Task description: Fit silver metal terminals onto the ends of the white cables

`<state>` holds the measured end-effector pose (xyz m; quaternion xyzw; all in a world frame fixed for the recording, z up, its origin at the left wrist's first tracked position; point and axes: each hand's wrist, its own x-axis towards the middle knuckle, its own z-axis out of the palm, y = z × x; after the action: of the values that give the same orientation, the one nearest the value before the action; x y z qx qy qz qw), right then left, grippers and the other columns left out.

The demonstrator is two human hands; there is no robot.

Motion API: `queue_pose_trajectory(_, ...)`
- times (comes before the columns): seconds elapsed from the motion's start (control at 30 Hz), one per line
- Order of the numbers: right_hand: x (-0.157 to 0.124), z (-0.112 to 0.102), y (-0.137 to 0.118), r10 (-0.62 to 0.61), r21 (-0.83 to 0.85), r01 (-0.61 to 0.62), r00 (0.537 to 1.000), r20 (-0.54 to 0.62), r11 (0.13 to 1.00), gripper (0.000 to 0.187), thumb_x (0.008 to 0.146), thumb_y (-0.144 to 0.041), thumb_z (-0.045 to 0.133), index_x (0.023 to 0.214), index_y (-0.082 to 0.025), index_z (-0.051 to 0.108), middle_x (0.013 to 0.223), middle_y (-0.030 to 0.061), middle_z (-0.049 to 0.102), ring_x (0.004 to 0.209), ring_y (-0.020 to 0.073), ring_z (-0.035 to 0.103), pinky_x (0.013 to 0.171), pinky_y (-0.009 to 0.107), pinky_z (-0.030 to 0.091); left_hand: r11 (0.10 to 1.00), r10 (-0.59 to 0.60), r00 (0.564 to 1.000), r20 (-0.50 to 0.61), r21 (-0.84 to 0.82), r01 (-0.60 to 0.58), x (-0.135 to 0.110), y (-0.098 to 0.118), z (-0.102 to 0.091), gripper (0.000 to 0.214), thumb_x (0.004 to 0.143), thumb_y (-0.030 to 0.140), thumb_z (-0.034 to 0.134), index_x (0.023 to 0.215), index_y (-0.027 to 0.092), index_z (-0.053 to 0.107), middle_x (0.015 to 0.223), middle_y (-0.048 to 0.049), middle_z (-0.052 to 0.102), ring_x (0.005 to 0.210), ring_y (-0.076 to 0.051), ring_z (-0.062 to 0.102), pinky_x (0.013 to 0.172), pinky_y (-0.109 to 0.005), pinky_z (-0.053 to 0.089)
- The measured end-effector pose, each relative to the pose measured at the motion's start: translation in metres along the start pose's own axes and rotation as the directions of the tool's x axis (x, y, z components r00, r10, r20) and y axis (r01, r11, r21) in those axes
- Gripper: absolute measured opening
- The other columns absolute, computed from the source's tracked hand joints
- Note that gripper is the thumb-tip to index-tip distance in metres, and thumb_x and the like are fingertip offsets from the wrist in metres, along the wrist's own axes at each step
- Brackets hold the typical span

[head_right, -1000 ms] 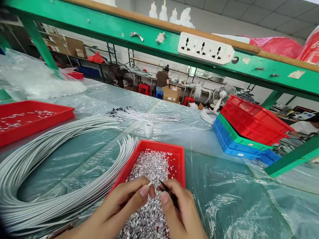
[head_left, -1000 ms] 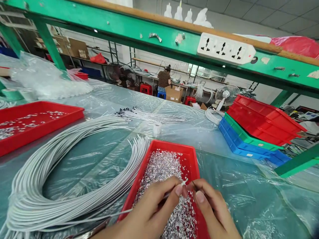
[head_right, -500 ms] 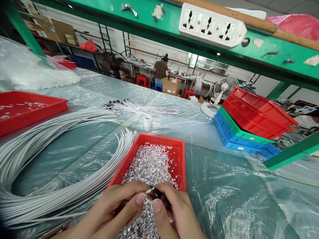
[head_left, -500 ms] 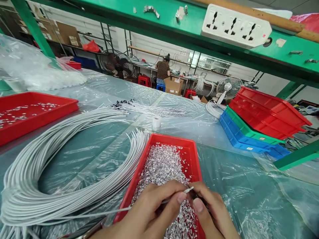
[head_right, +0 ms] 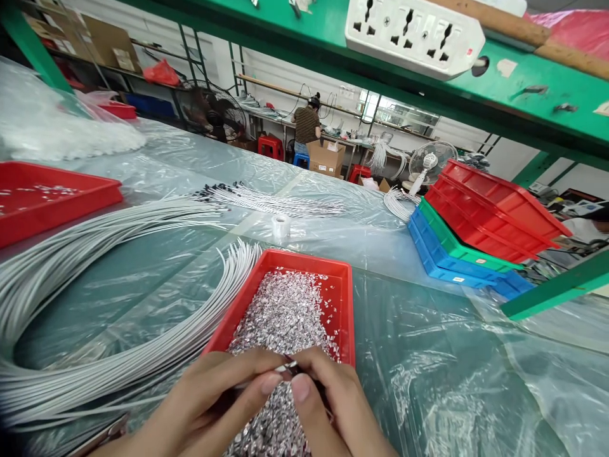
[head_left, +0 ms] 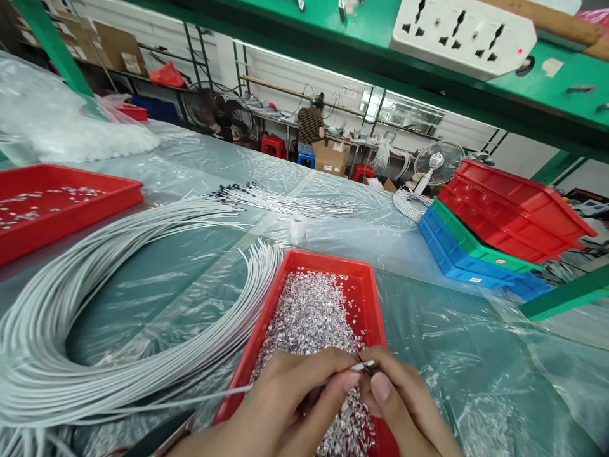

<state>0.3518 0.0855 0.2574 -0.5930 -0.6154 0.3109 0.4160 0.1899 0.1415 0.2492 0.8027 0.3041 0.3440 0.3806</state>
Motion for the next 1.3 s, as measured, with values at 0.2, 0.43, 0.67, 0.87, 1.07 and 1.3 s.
queue_pose_trajectory(0.2, 0.006, -0.001, 0.002, -0.013, 0.134, 0.002, 0.996, 0.083, 0.991, 0.047, 0.089, -0.061, 0.037, 0.096, -0.027, 0.069, 0.061, 0.0001, 0.055, 0.055, 0.0159, 0.053, 0.056, 0.027, 0.047, 0.959, 0.254, 0.967, -0.025, 0.134, -0.248, 0.0, -0.011, -0.004, 0.024, 0.093, 0.021, 0.044, 0.113, 0.025, 0.056, 0.092, -0.0041, 0.072, 0.075, -0.016, 0.068, 0.063, -0.025, 0.054)
queue_pose_trajectory(0.43, -0.002, 0.011, 0.015, 0.127, 0.319, -0.148, 0.988, 0.087, 0.936, 0.044, 0.083, -0.061, 0.048, 0.109, -0.027, 0.06, 0.061, -0.0023, 0.044, 0.046, 0.0126, 0.036, 0.042, 0.025, 0.032, 0.843, 0.44, 0.898, 0.027, 0.332, -0.423, 0.003, -0.012, 0.0, 0.018, 0.094, 0.012, 0.039, 0.106, 0.017, 0.051, 0.072, -0.0027, 0.069, 0.057, -0.015, 0.065, 0.053, -0.027, 0.05)
queue_pose_trajectory(0.67, -0.002, 0.019, 0.009, 0.174, 0.561, -0.218, 0.976, 0.13, 0.798, 0.037, 0.082, -0.059, 0.054, 0.106, -0.031, 0.06, 0.065, -0.0049, 0.047, 0.046, 0.0085, 0.012, 0.044, 0.025, 0.014, 0.694, 0.592, 0.798, 0.113, 0.432, -0.576, -0.001, -0.023, 0.0, 0.028, 0.094, 0.013, 0.035, 0.119, 0.007, 0.045, 0.075, -0.0107, 0.07, 0.063, -0.021, 0.066, 0.054, -0.03, 0.052)
queue_pose_trajectory(0.87, -0.004, 0.02, 0.008, 0.189, 0.543, -0.231, 0.973, 0.132, 0.808, 0.04, 0.08, -0.06, 0.056, 0.106, -0.031, 0.06, 0.066, -0.0041, 0.044, 0.046, 0.0096, 0.015, 0.043, 0.025, 0.02, 0.714, 0.58, 0.808, 0.101, 0.413, -0.565, -0.011, -0.039, 0.002, 0.026, 0.089, 0.014, 0.044, 0.112, 0.016, 0.055, 0.085, -0.0099, 0.07, 0.068, -0.02, 0.065, 0.062, -0.03, 0.054)
queue_pose_trajectory(1.07, -0.006, 0.027, 0.019, 0.143, 0.411, -0.171, 0.985, 0.097, 0.895, 0.044, 0.083, -0.061, 0.049, 0.109, -0.026, 0.059, 0.062, -0.0018, 0.042, 0.05, 0.015, 0.04, 0.048, 0.027, 0.039, 0.758, 0.535, 0.844, 0.032, 0.423, -0.497, -0.011, -0.038, 0.004, 0.027, 0.085, 0.004, 0.041, 0.106, 0.016, 0.055, 0.081, -0.0083, 0.07, 0.067, -0.018, 0.065, 0.06, -0.028, 0.052)
queue_pose_trajectory(1.3, 0.011, 0.026, 0.022, 0.216, 0.303, -0.204, 0.976, -0.008, 0.931, 0.028, 0.09, -0.048, 0.046, 0.11, -0.031, 0.057, 0.083, 0.0015, 0.053, 0.077, 0.0183, 0.054, 0.075, 0.033, 0.047, 0.856, 0.424, 0.896, -0.128, 0.379, -0.351, -0.007, -0.027, -0.001, 0.025, 0.09, 0.007, 0.039, 0.111, 0.018, 0.049, 0.084, -0.0052, 0.069, 0.071, -0.015, 0.064, 0.065, -0.028, 0.052)
